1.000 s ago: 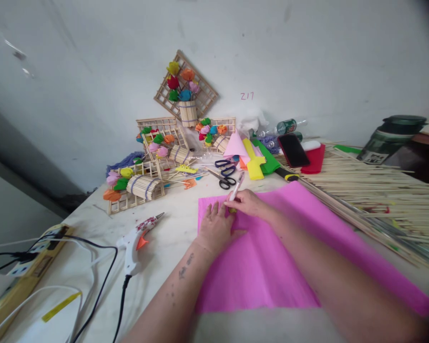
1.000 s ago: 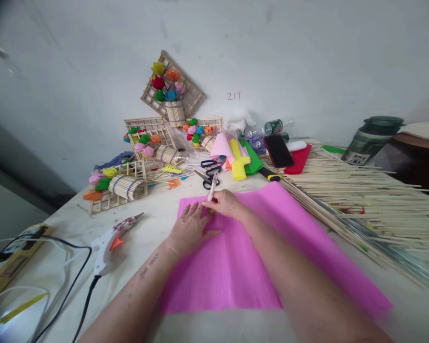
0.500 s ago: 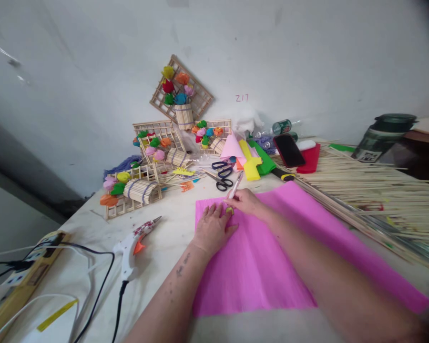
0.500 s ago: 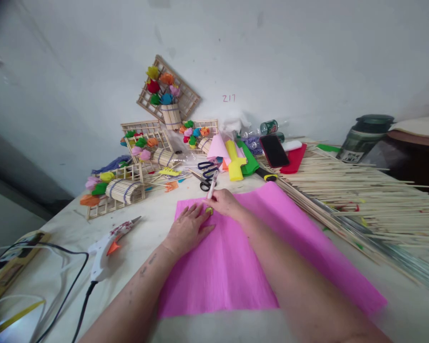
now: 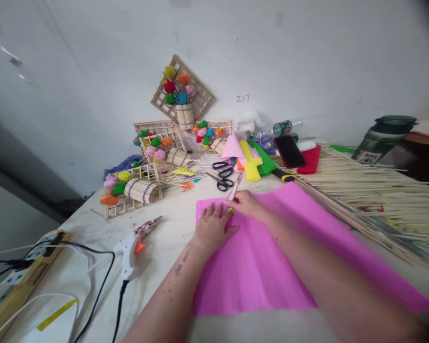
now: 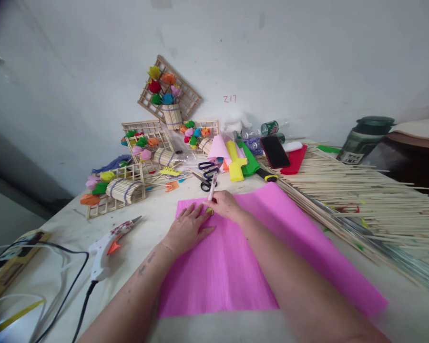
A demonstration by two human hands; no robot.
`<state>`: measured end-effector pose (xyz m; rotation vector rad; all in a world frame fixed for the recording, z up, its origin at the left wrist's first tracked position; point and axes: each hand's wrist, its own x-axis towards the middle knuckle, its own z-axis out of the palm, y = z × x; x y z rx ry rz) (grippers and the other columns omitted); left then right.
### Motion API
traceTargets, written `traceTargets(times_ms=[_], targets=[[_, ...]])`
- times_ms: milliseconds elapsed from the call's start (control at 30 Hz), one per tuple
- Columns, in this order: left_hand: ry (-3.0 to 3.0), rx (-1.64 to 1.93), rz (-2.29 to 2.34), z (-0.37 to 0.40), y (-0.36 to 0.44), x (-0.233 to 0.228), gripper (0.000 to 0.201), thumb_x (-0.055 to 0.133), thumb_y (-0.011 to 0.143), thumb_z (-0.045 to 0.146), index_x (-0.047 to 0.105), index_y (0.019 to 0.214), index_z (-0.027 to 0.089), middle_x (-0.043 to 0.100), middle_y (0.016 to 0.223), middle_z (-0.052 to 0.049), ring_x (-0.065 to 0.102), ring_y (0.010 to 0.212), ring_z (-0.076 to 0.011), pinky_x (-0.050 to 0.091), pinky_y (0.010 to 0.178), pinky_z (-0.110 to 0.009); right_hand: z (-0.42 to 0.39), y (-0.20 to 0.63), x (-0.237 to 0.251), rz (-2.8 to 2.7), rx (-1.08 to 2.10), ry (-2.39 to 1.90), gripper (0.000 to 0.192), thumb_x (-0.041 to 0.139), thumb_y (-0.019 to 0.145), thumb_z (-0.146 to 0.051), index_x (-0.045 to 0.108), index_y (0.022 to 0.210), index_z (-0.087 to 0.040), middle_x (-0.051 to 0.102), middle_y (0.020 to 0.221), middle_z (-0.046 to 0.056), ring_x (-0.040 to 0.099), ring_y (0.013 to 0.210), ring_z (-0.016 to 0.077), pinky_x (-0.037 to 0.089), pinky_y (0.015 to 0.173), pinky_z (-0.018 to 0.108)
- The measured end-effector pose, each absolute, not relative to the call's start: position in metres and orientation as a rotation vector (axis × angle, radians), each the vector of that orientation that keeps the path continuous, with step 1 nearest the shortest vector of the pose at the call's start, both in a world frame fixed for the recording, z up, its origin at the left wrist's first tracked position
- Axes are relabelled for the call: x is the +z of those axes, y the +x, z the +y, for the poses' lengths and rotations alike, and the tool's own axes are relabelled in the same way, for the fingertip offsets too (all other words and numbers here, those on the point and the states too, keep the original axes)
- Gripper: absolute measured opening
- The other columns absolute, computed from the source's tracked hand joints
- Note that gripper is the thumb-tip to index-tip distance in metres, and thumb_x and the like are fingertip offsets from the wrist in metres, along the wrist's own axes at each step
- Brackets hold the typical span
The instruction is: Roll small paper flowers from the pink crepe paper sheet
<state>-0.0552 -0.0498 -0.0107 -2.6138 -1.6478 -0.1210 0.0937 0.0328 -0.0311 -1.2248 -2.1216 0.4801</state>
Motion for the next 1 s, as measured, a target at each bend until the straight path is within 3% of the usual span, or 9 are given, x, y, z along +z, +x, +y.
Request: traceTargets(times_ms=[700,1000], targets=[[-2.649,-0.09,-1.68,-0.05,-0.055,-0.009,0.057,0.031,0.082,0.057,0.038,0.128,0.025,0.04,0.132,-0.008,0.028,0.125,-0.0302,0.029,0.099,-0.046,0.033,0.094,-0.033,-2.123,0.499,-1.212,0.029,0.054,0.073,-0.038,0.064,0.068,-0.012,0.058,0.055,0.002,0.047,0.049,0.0102,0.031,0.047,0.02],[-2.65,-0.097,-1.655,-0.05,-0.056,-0.01,0.058,0.03,0.082,0.058,0.037,0.129,0.024,0.038,0.133,-0.008,0.027,0.125,-0.0307,0.03,0.099,-0.046,0.029,0.094,-0.022,-2.116,0.494,-1.265,0.02,0.056,0.071,-0.028,0.064,0.064,-0.011,0.059,0.055,0.003,0.049,0.051,0.0109,0.033,0.049,0.02]])
